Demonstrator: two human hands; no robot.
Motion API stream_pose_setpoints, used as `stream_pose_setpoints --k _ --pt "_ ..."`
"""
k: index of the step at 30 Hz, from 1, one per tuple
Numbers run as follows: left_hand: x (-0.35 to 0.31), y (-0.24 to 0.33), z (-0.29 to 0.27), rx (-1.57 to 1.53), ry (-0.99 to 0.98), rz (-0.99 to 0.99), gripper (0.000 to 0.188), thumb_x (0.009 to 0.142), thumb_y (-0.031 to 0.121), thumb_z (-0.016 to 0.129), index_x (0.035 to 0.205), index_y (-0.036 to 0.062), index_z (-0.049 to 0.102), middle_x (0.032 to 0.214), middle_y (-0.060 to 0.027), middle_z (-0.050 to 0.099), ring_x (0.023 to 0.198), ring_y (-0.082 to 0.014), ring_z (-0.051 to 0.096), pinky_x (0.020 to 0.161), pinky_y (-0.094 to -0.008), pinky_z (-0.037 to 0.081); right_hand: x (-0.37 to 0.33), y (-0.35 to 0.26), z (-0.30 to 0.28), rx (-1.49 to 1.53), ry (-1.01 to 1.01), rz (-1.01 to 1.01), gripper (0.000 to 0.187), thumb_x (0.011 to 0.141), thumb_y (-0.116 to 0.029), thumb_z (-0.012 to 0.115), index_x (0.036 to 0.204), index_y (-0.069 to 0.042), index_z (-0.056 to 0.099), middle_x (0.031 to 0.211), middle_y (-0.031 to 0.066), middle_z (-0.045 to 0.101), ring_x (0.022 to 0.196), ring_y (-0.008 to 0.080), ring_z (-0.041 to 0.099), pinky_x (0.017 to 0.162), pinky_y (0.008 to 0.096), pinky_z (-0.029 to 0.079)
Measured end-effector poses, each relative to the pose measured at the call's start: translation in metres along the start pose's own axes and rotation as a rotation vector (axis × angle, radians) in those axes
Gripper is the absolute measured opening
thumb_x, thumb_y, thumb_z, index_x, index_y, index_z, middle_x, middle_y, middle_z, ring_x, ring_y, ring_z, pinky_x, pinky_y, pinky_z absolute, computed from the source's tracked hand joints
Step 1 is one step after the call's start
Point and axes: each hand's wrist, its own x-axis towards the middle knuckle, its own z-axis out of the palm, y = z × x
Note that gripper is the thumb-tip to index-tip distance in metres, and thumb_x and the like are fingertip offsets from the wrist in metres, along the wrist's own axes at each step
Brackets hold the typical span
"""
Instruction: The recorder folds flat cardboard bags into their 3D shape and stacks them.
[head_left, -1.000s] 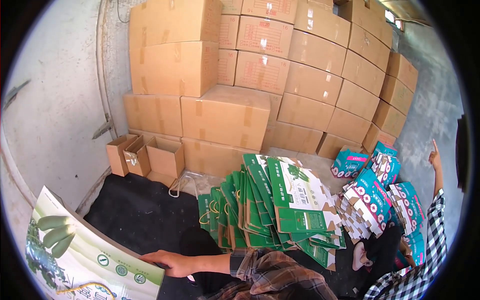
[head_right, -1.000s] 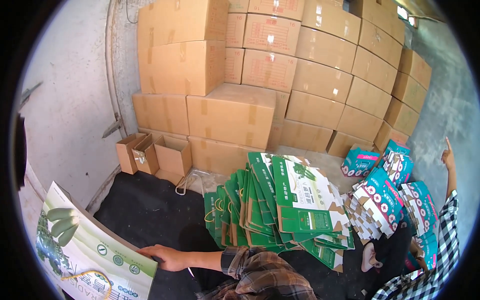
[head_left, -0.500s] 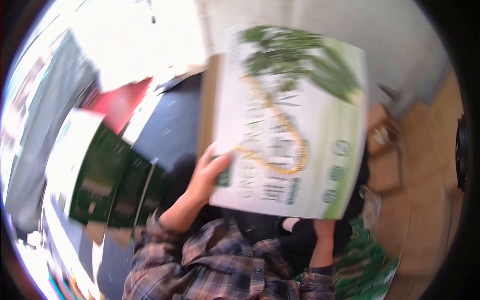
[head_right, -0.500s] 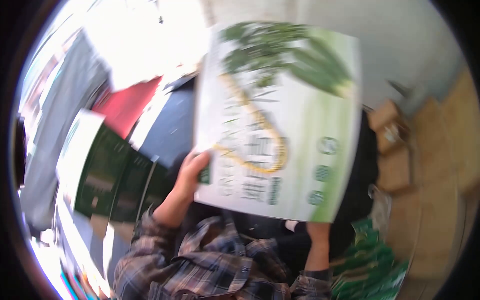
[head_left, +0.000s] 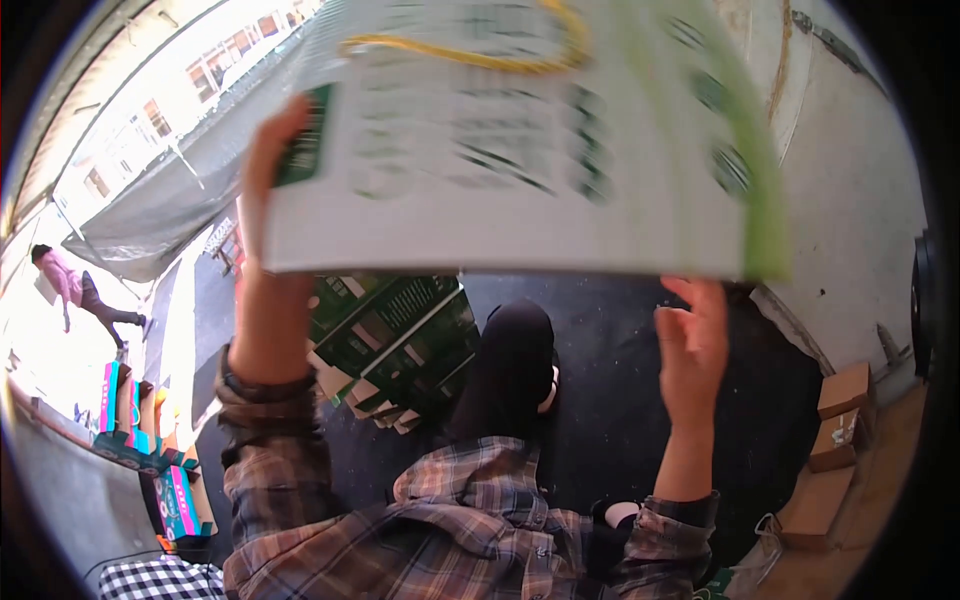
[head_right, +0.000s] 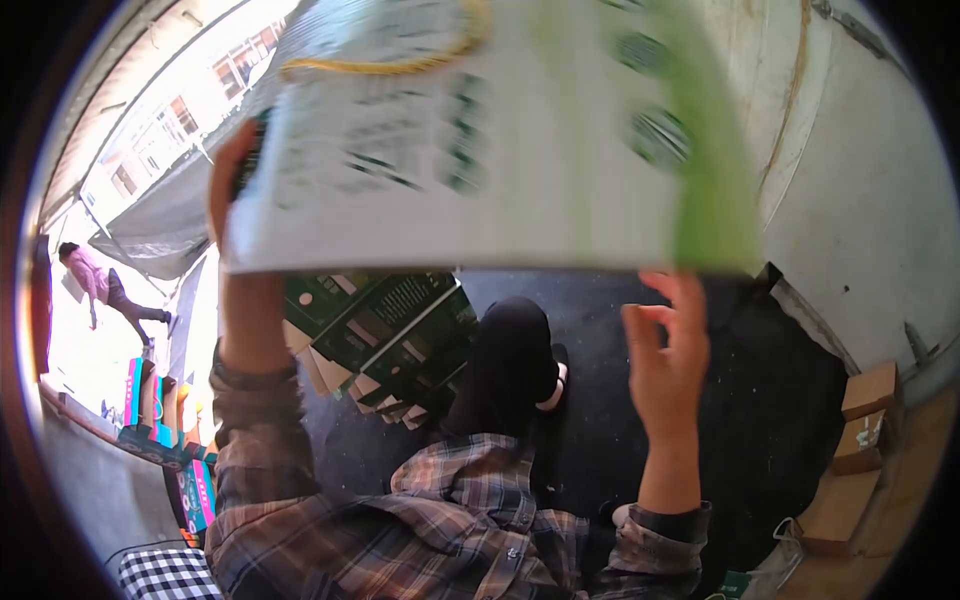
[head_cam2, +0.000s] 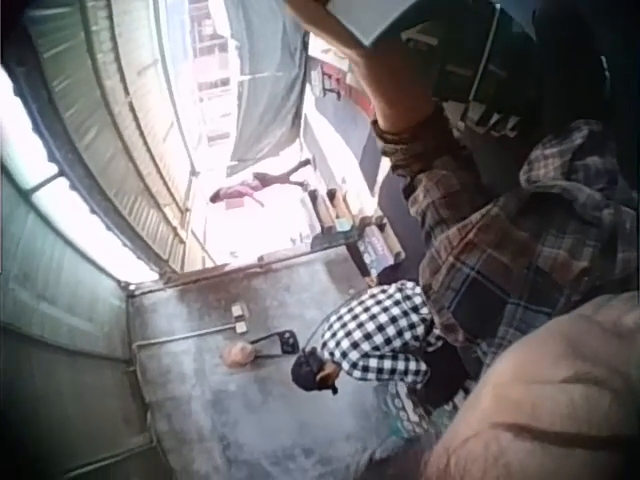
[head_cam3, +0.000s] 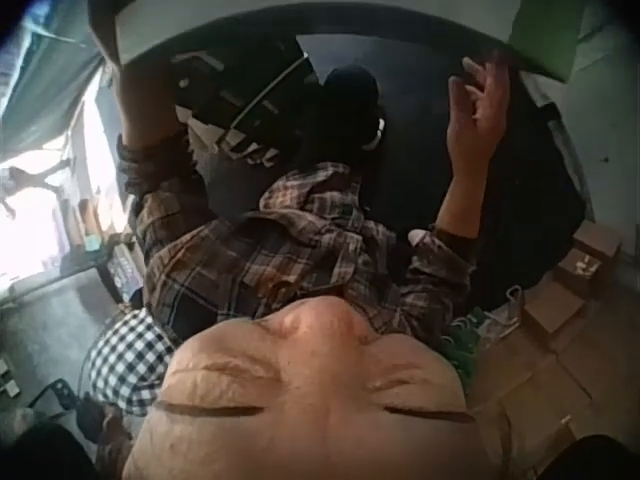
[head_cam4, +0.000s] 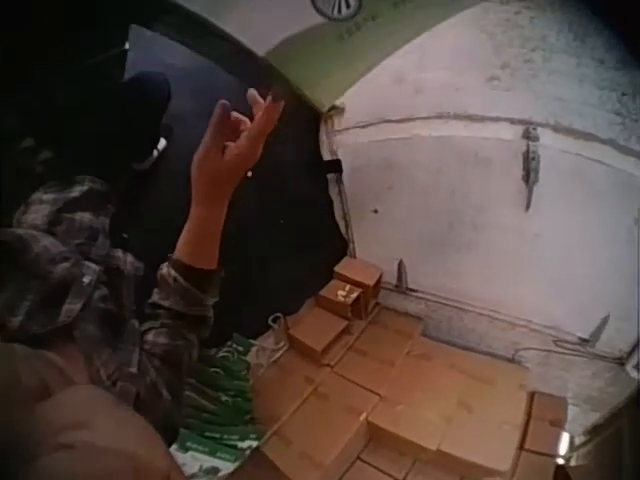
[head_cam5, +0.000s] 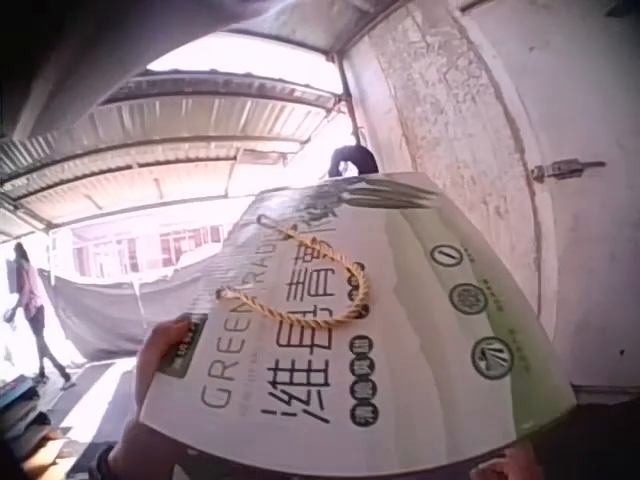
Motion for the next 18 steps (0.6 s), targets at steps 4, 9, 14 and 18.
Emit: stream_pose_setpoints --k 4,9,14,18 --pt "0.022 0.069 -0.068 0.046 0.172 0.000 0.034 0.089 0.025 0.053 0.110 -0.0018 0.060 0.100 -0.0145 0.065 0.089 -0.0217 0.064 0.082 -0.0317 0.052 -0.020 0.019 0.002 -0.012 -0.126 0.034 0.043 0.086 -0.004 0.061 0.128 -0.006 0.051 0.125 0.0070 0.056 0.101 0.0189 0.057 0.075 0.0266 0.047" --pt "0.026 0.094 -0.131 0.180 0.330 0.013 0.031 0.090 0.024 0.048 0.103 -0.0019 0.059 0.093 -0.0148 0.066 0.082 -0.0210 0.065 0.073 -0.0302 0.054 -0.070 0.070 -0.033 -0.027 -0.205 0.432 0.030 0.085 -0.002 0.060 0.115 -0.002 0.060 0.113 0.0079 0.062 0.087 0.0113 0.058 0.069 0.0224 0.047" --pt "0.008 0.091 -0.213 0.200 0.412 -0.141 0.031 0.090 0.030 0.047 0.095 0.0024 0.060 0.083 -0.0121 0.067 0.069 -0.0209 0.066 0.062 -0.0305 0.055 -0.107 0.093 -0.064 -0.075 -0.201 0.578 0.028 0.085 -0.003 0.060 0.113 -0.001 0.061 0.104 0.0070 0.065 0.082 0.0094 0.058 0.069 0.0224 0.047" --pt "0.004 0.082 -0.240 0.192 0.490 -0.169 0.033 0.090 0.034 0.045 0.090 0.0055 0.061 0.080 -0.0105 0.067 0.067 -0.0207 0.066 0.059 -0.0308 0.055 -0.115 0.095 -0.074 -0.130 -0.195 0.605 0.029 0.085 -0.003 0.059 0.114 -0.001 0.061 0.104 0.0070 0.065 0.083 0.0095 0.059 0.071 0.0232 0.048"
